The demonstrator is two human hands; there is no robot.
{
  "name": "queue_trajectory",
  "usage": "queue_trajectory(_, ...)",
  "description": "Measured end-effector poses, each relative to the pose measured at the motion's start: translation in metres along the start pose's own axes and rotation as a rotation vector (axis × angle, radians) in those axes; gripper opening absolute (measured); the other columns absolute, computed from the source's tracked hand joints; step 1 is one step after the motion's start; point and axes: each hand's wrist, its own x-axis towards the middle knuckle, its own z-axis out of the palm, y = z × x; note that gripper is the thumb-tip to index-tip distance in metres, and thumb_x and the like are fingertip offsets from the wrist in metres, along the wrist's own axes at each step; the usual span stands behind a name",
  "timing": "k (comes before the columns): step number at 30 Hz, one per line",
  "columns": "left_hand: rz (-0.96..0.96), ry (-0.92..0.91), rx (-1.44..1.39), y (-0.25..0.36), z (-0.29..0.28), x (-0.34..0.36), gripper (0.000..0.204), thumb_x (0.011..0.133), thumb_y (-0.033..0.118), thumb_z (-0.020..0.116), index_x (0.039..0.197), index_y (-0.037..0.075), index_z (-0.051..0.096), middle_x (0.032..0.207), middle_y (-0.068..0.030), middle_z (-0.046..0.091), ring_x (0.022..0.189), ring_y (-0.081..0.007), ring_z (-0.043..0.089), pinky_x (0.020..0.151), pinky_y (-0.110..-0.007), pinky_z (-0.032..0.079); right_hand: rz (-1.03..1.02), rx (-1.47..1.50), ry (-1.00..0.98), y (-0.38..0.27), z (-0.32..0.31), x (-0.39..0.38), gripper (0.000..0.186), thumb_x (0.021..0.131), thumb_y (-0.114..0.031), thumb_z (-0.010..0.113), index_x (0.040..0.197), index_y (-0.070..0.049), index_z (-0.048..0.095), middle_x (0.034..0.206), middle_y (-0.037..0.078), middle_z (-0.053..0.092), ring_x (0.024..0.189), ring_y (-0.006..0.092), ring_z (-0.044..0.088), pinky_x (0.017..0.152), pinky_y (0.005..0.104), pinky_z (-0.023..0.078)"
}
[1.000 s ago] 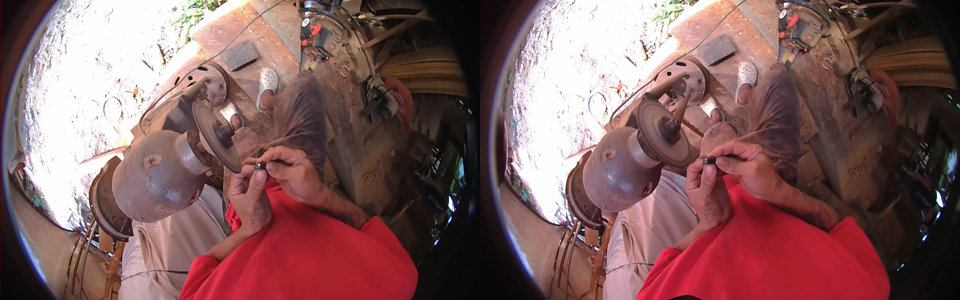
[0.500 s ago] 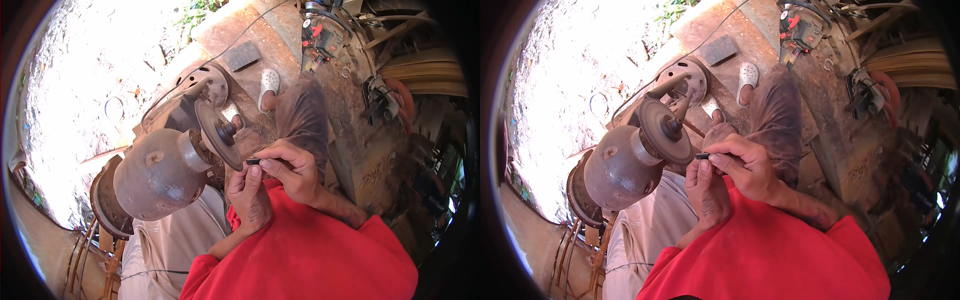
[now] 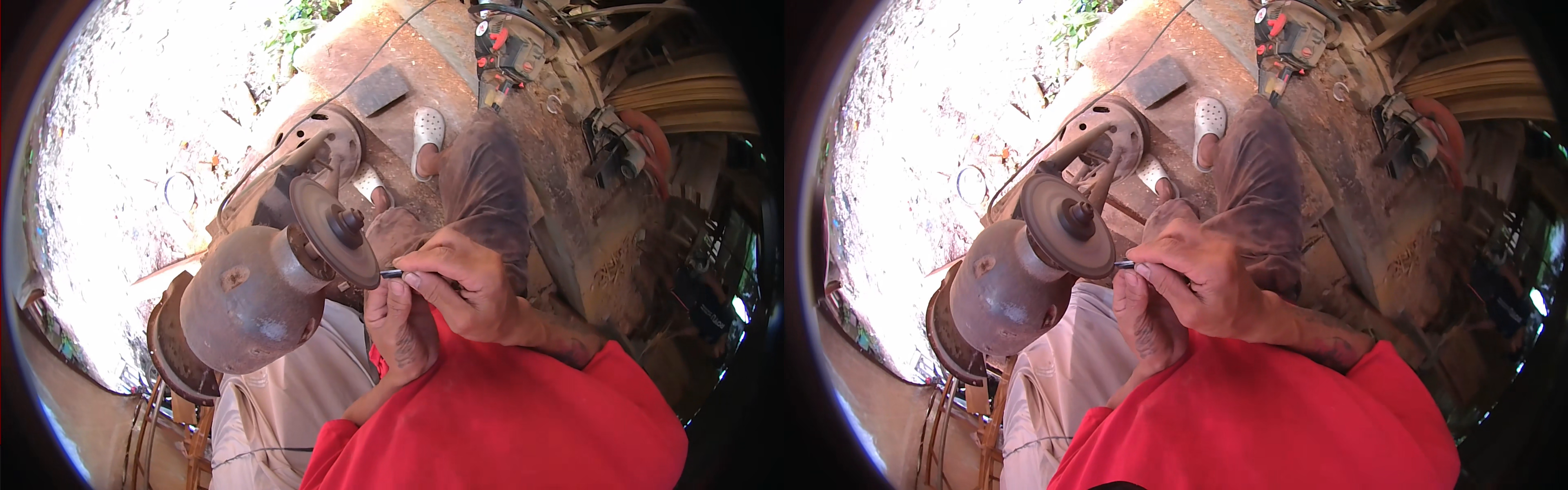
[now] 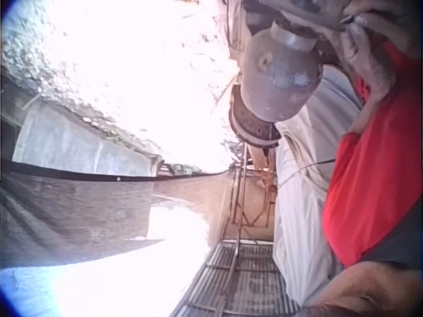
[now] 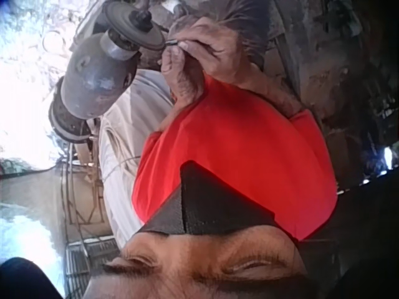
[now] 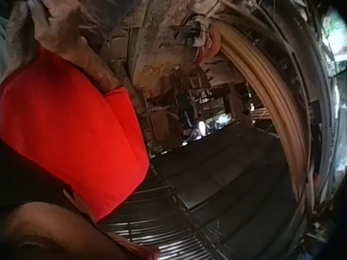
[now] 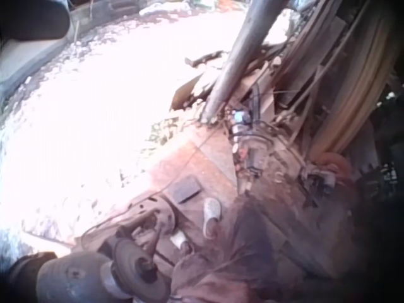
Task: The person handles a small metal bit, walks to a bench grinder, and holds the bit against the spinning grinding wheel to sharpen or reshape it.
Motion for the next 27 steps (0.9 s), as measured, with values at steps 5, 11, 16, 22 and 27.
queue_trajectory(5, -0.003, -0.005, -0.009, 0.001, 0.0021, -0.0004, 0.02, 0.099, 0.011, 0.058, 0.114, -0.002, 0.061, 0.109, -0.0075, 0.066, 0.101, -0.0146, 0.061, 0.094, -0.031, 0.047, -0.02, -0.022, 0.008, 0.0008, 0.0015, -0.0005, 0.017, 0.085, 0.002, 0.066, 0.102, 0.001, 0.07, 0.089, 0.013, 0.068, 0.079, 0.0224, 0.066, 0.069, 0.0304, 0.052)
queue_trajectory(11, -0.018, -0.01, 0.011, 0.0031, 0.0065, -0.0013, 0.021, 0.099, 0.012, 0.058, 0.114, -0.002, 0.06, 0.11, -0.0082, 0.065, 0.102, -0.0155, 0.061, 0.094, -0.031, 0.048, -0.034, -0.042, 0.026, -0.0014, 0.002, -0.0005, 0.016, 0.086, 0.002, 0.066, 0.102, 0.0, 0.07, 0.088, 0.012, 0.068, 0.078, 0.0224, 0.066, 0.068, 0.0308, 0.052)
queue_trajectory(16, -0.02, -0.023, 0.005, 0.0037, 0.0065, -0.0016, 0.022, 0.099, 0.013, 0.058, 0.114, -0.002, 0.06, 0.11, -0.0081, 0.065, 0.102, -0.0156, 0.061, 0.094, -0.031, 0.048, -0.044, -0.041, 0.035, -0.0022, 0.0024, 0.0, 0.016, 0.086, 0.001, 0.066, 0.101, 0.001, 0.07, 0.089, 0.013, 0.068, 0.078, 0.0229, 0.066, 0.067, 0.0311, 0.052)
queue_trajectory(22, -0.017, -0.02, 0.001, 0.0023, 0.002, -0.0025, 0.02, 0.099, 0.012, 0.059, 0.113, -0.002, 0.061, 0.107, -0.0069, 0.065, 0.099, -0.0145, 0.061, 0.092, -0.03, 0.048, -0.046, -0.056, 0.031, -0.0028, 0.0028, -0.0013, 0.015, 0.086, 0.001, 0.066, 0.101, 0.001, 0.069, 0.089, 0.012, 0.069, 0.078, 0.0236, 0.066, 0.067, 0.0317, 0.053)
queue_trajectory(27, -0.023, -0.013, -0.004, 0.003, 0.0037, -0.0023, 0.02, 0.099, 0.012, 0.059, 0.113, -0.002, 0.061, 0.106, -0.0066, 0.065, 0.099, -0.0141, 0.061, 0.091, -0.03, 0.048, -0.04, -0.05, 0.038, -0.0029, 0.0037, -0.0014, 0.015, 0.085, 0.002, 0.066, 0.1, 0.001, 0.069, 0.089, 0.012, 0.069, 0.078, 0.0235, 0.066, 0.067, 0.0319, 0.053)
